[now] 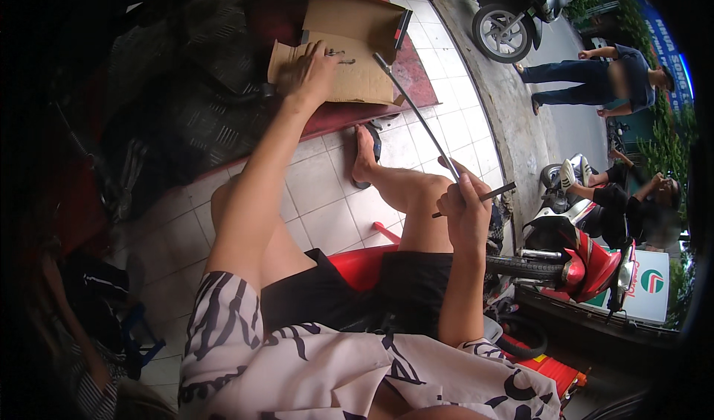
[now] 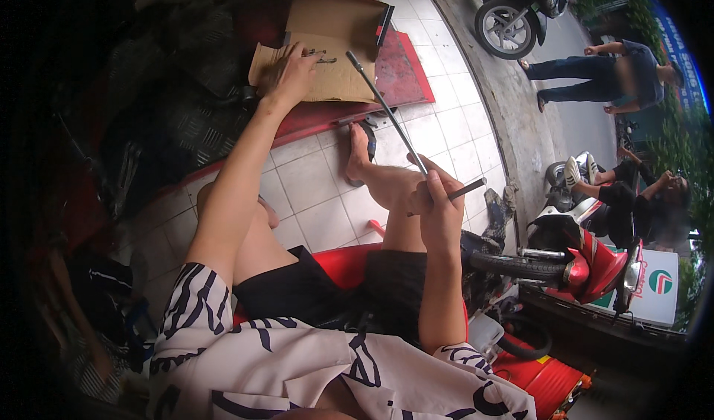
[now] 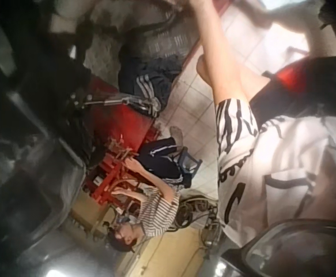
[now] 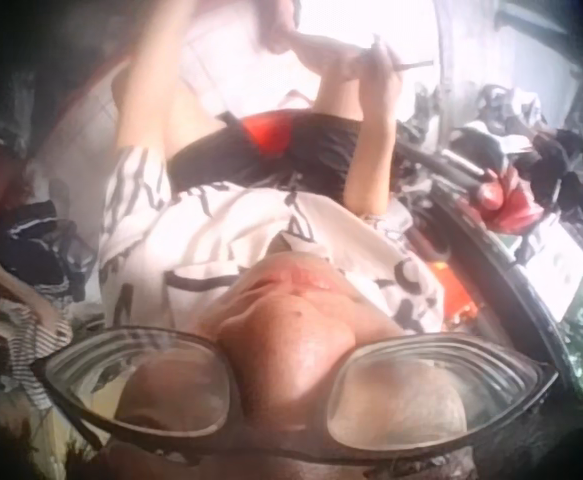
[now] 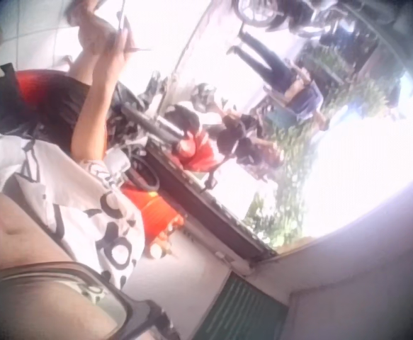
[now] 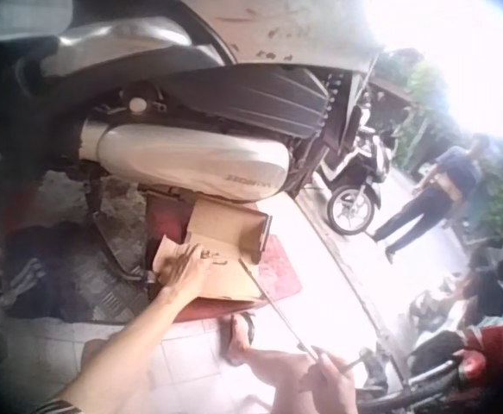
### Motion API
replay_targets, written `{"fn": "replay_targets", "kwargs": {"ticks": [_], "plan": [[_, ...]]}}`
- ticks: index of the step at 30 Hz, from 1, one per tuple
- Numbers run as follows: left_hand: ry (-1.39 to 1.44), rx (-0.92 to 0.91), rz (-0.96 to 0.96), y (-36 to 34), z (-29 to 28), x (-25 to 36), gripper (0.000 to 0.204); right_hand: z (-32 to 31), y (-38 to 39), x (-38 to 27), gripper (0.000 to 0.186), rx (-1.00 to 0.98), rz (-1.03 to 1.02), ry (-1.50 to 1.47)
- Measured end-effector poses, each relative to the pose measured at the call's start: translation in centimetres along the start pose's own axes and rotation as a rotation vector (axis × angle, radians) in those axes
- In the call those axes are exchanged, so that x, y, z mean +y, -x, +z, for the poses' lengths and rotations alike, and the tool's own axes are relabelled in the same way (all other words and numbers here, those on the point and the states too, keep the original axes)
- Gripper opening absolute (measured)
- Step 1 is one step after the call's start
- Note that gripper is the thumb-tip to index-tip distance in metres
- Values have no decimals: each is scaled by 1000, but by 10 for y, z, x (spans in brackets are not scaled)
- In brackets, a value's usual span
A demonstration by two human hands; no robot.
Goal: The person uses a T-handle wrench to tighten bolts on the underside of a motorcycle. They repeatedly reposition the tool and apply torque to fasteners near the engine area while seated on a low stool.
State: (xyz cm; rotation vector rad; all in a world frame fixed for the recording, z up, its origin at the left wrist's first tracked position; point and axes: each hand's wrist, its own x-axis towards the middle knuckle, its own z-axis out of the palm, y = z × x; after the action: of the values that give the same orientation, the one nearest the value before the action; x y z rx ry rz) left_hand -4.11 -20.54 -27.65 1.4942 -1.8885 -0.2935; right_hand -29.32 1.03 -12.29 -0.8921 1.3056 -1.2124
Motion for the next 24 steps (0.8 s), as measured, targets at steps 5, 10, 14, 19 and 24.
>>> {"fn": "replay_targets", "kwargs": {"ticks": [5, 10, 14, 19, 24], "plan": [[-184, -53, 59, -12, 7, 17, 23, -6, 9, -2, 37, -8, 28, 40], [-266, -25, 67, -16, 10, 22, 19, -15, 19, 0, 36, -26, 22, 94], [-148, 135, 69, -13, 15, 15, 14, -10, 19, 6, 35, 14, 36, 65], [380, 359, -68, -8, -7, 1, 7, 0, 17, 17, 35, -5, 9, 15], [1081, 217, -403, -2, -41, -29, 17, 9, 11, 32, 39, -83, -14, -1]]}}
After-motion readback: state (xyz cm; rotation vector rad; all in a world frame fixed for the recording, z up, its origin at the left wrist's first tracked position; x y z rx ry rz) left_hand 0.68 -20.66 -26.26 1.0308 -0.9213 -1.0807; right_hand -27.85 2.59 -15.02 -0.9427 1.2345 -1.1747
